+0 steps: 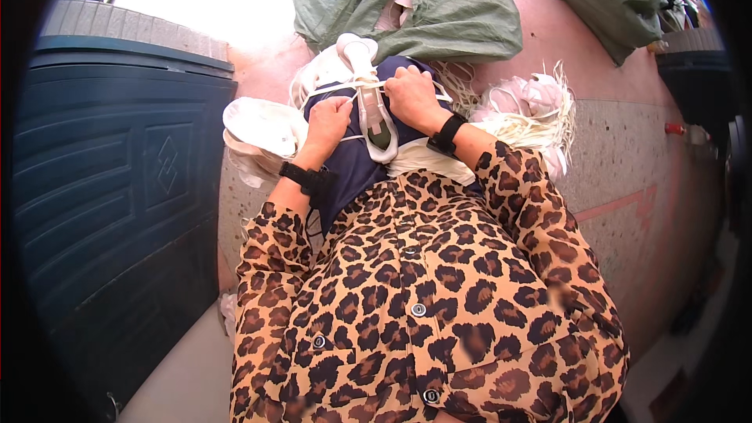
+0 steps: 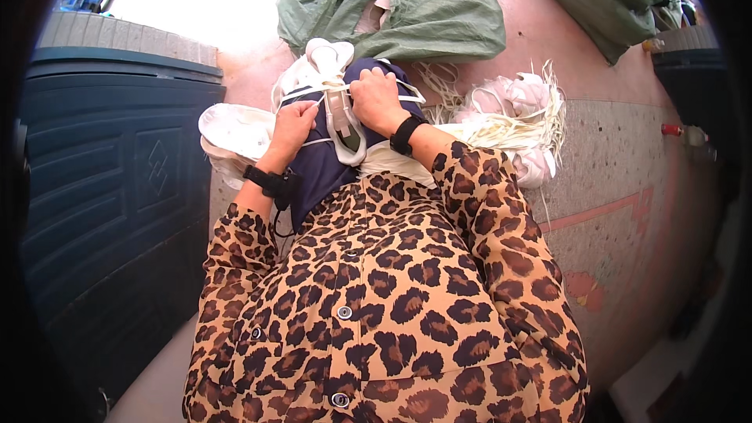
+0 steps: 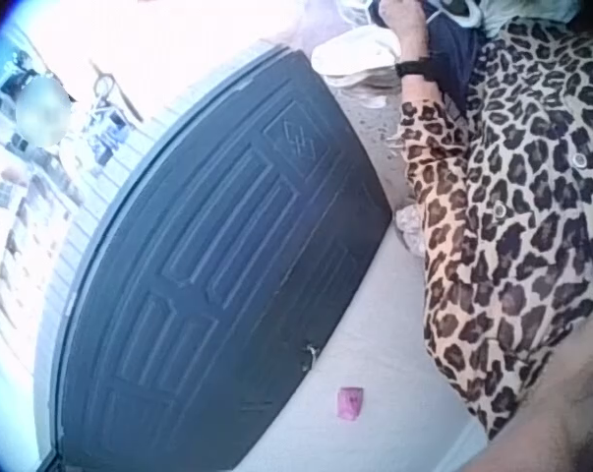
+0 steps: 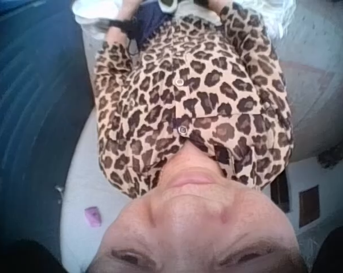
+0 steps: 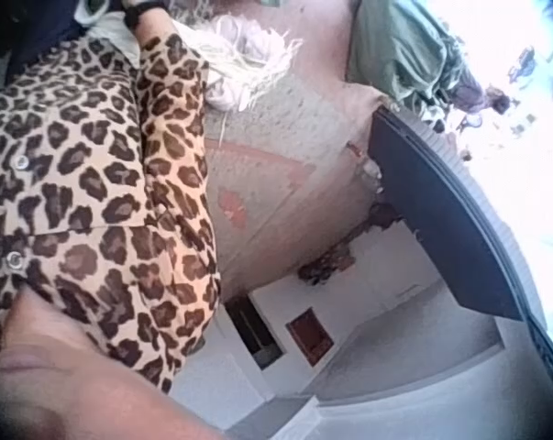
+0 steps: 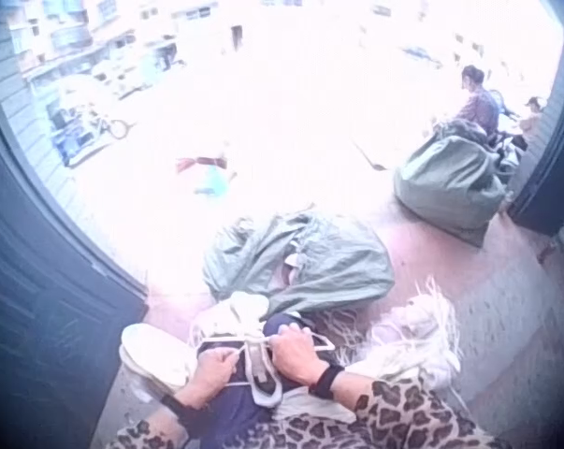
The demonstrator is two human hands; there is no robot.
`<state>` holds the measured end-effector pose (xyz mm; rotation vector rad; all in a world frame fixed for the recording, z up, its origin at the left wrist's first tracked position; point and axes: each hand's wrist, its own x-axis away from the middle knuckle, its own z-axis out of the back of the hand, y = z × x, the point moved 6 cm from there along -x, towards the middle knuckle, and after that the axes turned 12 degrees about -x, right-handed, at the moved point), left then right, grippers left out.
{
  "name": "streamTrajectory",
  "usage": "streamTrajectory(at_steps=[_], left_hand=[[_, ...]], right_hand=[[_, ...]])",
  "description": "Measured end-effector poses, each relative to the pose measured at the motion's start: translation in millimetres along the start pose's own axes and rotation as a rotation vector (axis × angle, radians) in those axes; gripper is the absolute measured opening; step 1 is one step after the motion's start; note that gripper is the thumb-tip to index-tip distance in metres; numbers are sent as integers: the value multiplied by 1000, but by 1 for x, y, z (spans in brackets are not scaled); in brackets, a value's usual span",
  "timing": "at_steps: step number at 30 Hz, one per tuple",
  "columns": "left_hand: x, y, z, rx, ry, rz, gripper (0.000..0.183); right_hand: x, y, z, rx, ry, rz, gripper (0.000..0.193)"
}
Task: The recorder is lacing a white shoe while sitting outdoors near several bags of shoe components.
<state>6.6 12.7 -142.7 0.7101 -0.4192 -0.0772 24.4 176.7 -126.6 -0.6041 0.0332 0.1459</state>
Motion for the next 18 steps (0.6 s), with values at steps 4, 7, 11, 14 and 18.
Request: streamTrajectory(at_steps=[4,7,11,14,18], left_hand=[[3,11,8,-110,103,-113,23],[-1,9,5,-142,159,-171,23],[-5,7,2,-255,168,-229,23],[-6,23,4,-550,156,-274,19],[-7,50,-5,-877,100,-372,13]], right_hand=[[-5,-12,0,119,47,136,8],[-6,-22,2,134,76,302,6],[-9,-17,-1,177,46,275,7],[-7,-10,0,159,95,171,8],[-4,-10,-2,199,37,127,8]])
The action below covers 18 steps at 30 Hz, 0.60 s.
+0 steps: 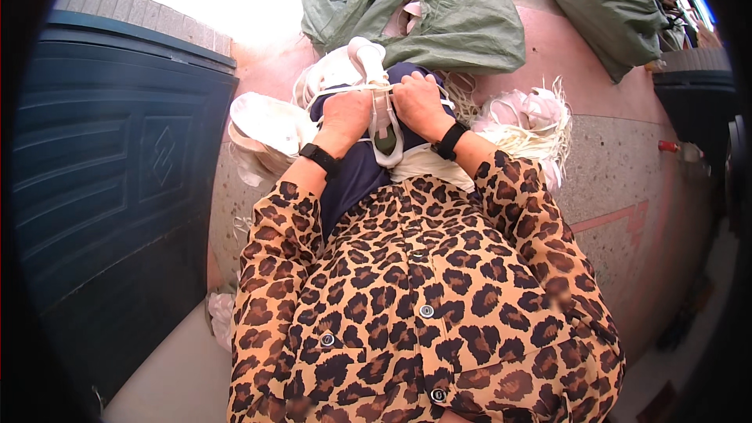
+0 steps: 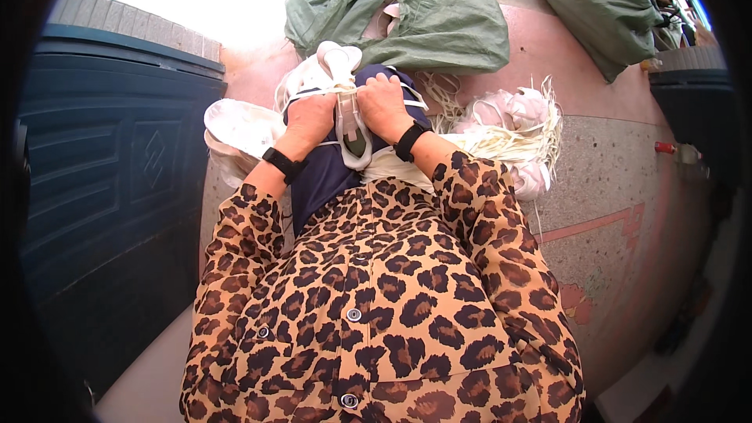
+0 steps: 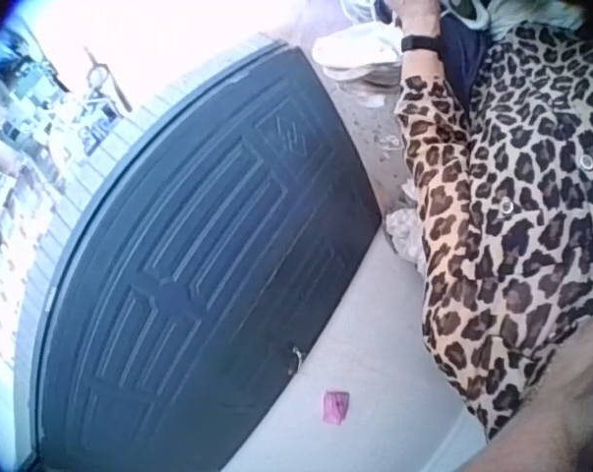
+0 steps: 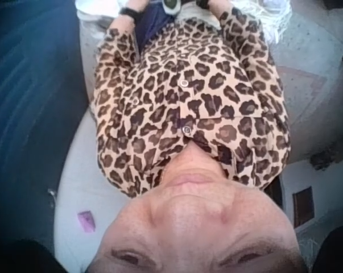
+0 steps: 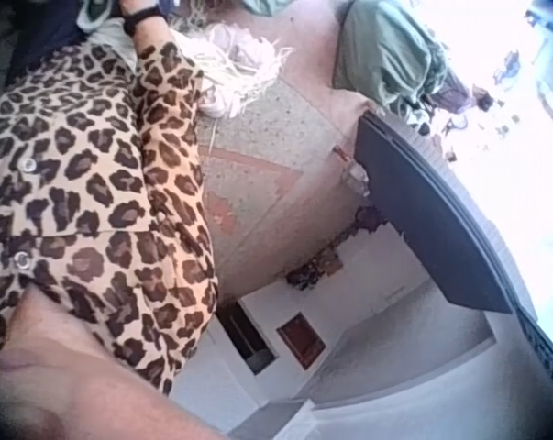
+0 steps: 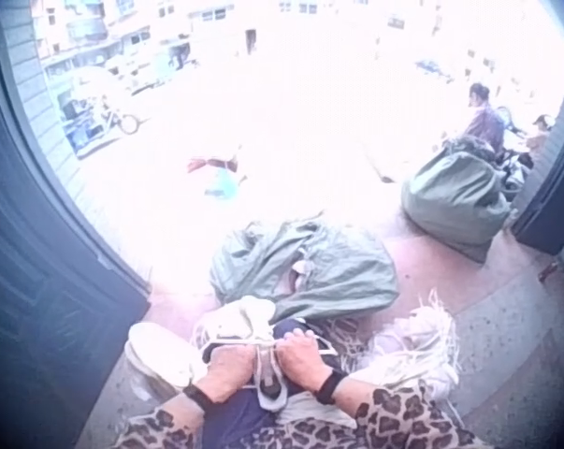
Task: The recorder is lacing a white shoe while sitting outdoors near several bags of shoe components.
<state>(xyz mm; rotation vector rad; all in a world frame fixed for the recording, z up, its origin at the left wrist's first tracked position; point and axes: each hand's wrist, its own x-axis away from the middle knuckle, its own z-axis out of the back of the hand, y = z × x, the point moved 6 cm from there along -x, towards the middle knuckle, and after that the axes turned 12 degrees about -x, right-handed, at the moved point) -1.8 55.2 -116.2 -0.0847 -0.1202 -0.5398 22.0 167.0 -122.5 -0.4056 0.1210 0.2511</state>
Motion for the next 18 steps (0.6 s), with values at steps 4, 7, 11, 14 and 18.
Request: streamTrajectory(at_steps=[4,7,11,14,18], left_hand=[[5,-9,9,-7,189,91,20],[17,-3,10,-18,186,218,25],[24,5,3,-25,189,217,23],[23,-9,-7,122,124,258,22],[19,-7,14,152,291,184,19]], right_hand=[[2,-1,3,-52,-43,-52,15],[4,-3,4,-93,-88,-88,23],[3,1,-2,-120,-47,-58,21],[3,9,-5,-207,-20,-89,20],[5,19,-3,-455,44,-158,10]])
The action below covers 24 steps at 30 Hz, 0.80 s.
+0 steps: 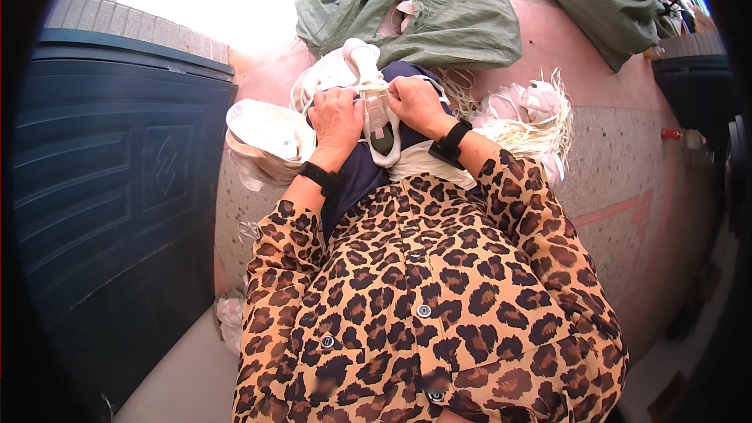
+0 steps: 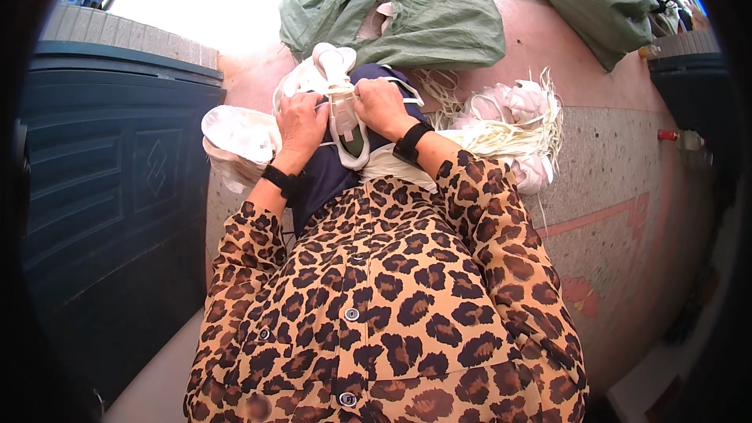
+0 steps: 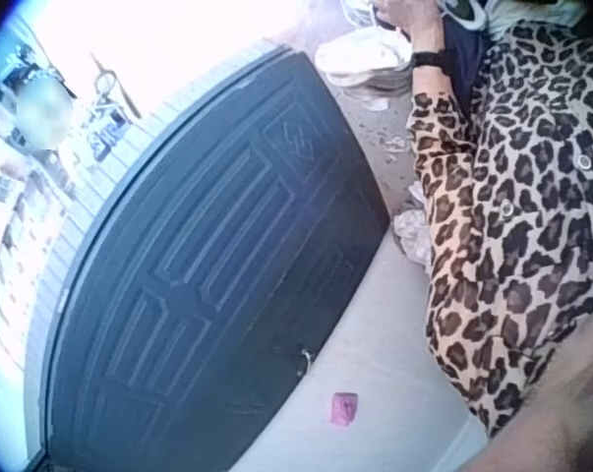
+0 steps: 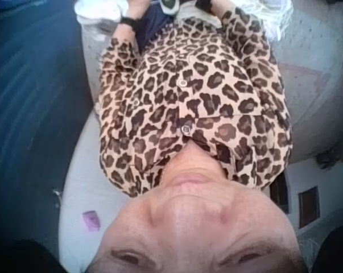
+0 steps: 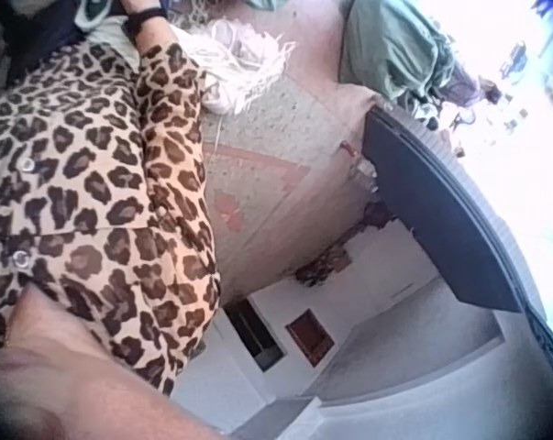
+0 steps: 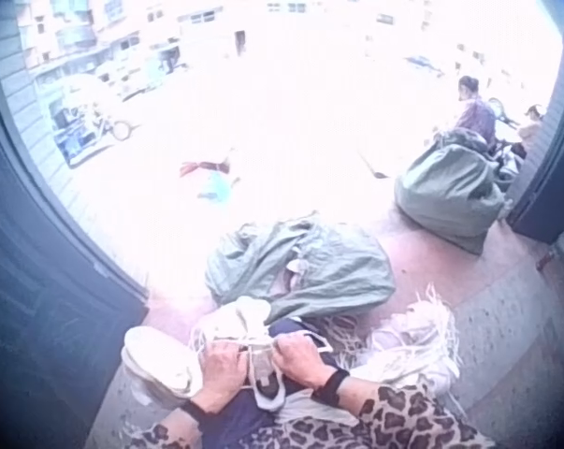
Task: The recorder is lacing a white shoe while sitting outdoors near several bags of shoe components.
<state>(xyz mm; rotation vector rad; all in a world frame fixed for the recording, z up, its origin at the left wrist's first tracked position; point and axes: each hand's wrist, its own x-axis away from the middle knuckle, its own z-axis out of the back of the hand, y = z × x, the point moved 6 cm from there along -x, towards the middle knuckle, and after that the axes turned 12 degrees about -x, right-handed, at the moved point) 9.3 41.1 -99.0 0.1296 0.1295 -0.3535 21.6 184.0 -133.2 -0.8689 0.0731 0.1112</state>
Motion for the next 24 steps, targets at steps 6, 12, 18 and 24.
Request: streamTrajectory(at_steps=[6,12,18,24], left_hand=[[-41,30,-3,28,-34,-288,14],[-52,26,-23,135,-109,-355,9],[-60,0,-40,825,-459,62,26],[-75,8,-20,1021,-645,239,43]], right_hand=[[1,-5,-2,-42,30,49,8],[3,-7,-5,-42,43,144,3],[-4,-23,-19,392,-112,254,10],[-3,-40,0,192,-63,514,5]])
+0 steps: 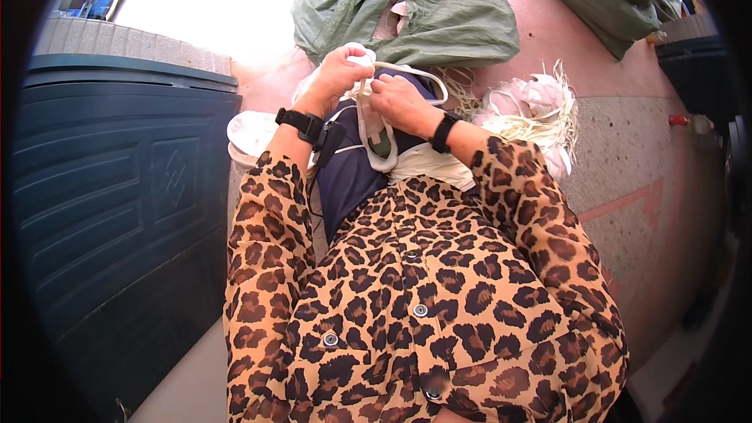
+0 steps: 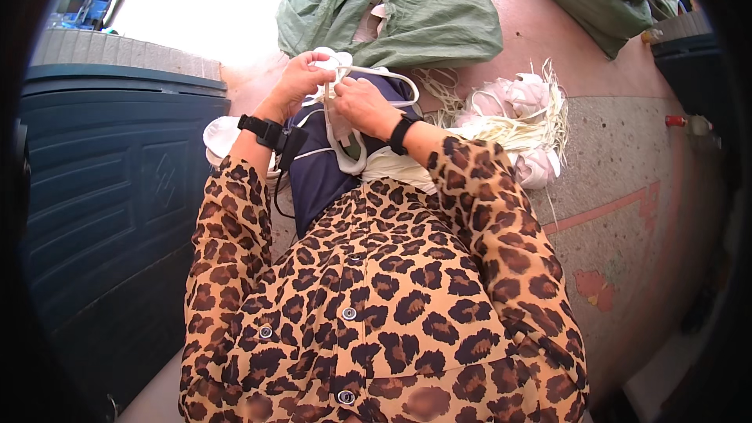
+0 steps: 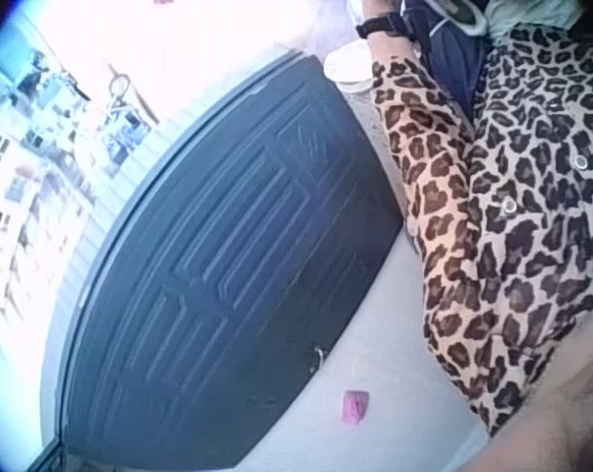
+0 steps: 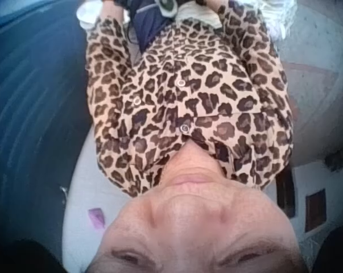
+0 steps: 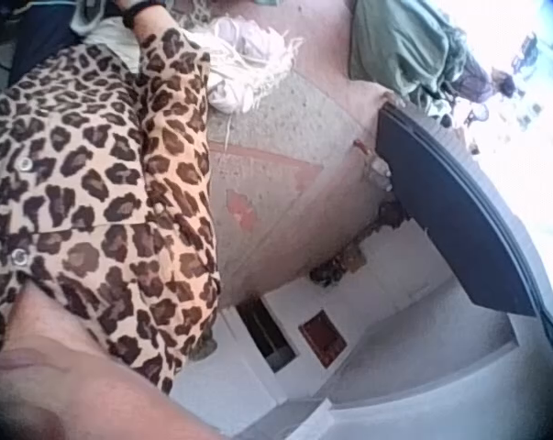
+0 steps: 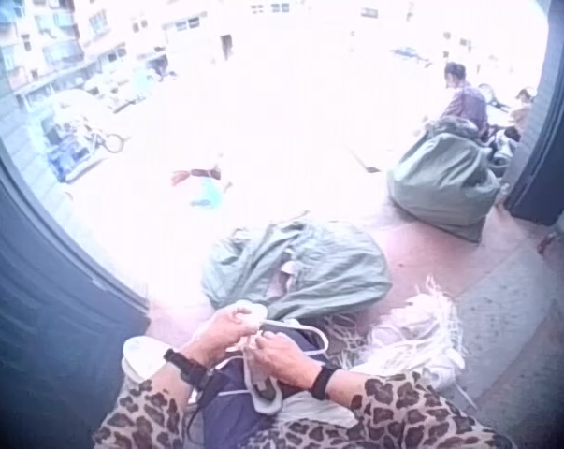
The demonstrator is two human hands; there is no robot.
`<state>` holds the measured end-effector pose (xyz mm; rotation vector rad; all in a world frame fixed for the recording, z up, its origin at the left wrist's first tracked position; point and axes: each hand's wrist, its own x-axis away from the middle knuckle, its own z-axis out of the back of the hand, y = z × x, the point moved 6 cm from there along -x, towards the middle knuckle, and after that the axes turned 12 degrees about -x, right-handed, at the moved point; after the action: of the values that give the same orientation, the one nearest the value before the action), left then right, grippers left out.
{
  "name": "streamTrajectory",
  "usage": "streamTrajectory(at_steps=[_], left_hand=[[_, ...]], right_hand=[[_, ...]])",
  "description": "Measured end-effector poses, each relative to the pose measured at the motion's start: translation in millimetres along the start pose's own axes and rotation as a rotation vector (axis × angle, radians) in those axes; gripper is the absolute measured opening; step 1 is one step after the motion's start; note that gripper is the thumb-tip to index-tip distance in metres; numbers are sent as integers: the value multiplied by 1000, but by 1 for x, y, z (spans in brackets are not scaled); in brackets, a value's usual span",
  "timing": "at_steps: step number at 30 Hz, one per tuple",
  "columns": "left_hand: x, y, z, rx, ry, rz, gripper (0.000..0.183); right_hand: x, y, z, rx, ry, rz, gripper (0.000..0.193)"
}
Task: The recorder is lacing a white shoe while sitting outdoors near several bags of shoe components.
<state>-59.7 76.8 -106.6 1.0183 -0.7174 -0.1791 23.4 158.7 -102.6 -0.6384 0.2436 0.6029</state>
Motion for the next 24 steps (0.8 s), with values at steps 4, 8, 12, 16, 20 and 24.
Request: streamTrajectory(at_steps=[4,8,12,16,20,24], left_hand=[[-18,-2,-10,-36,-71,-29,47],[-37,-9,-32,-432,-181,12,64],[-28,8,-47,-731,-144,-97,67],[-30,12,-44,-890,86,-315,53],[-8,-4,-14,-593,165,-237,36],[14,-26,16,-624,317,-252,26]], right_hand=[[-12,-45,110,-131,446,135,8],[5,-60,249,31,954,178,12],[14,-88,314,91,1197,65,14],[57,-48,329,-152,1324,148,9],[68,-43,340,-306,1508,211,8],[88,-25,367,-348,1551,222,8]])
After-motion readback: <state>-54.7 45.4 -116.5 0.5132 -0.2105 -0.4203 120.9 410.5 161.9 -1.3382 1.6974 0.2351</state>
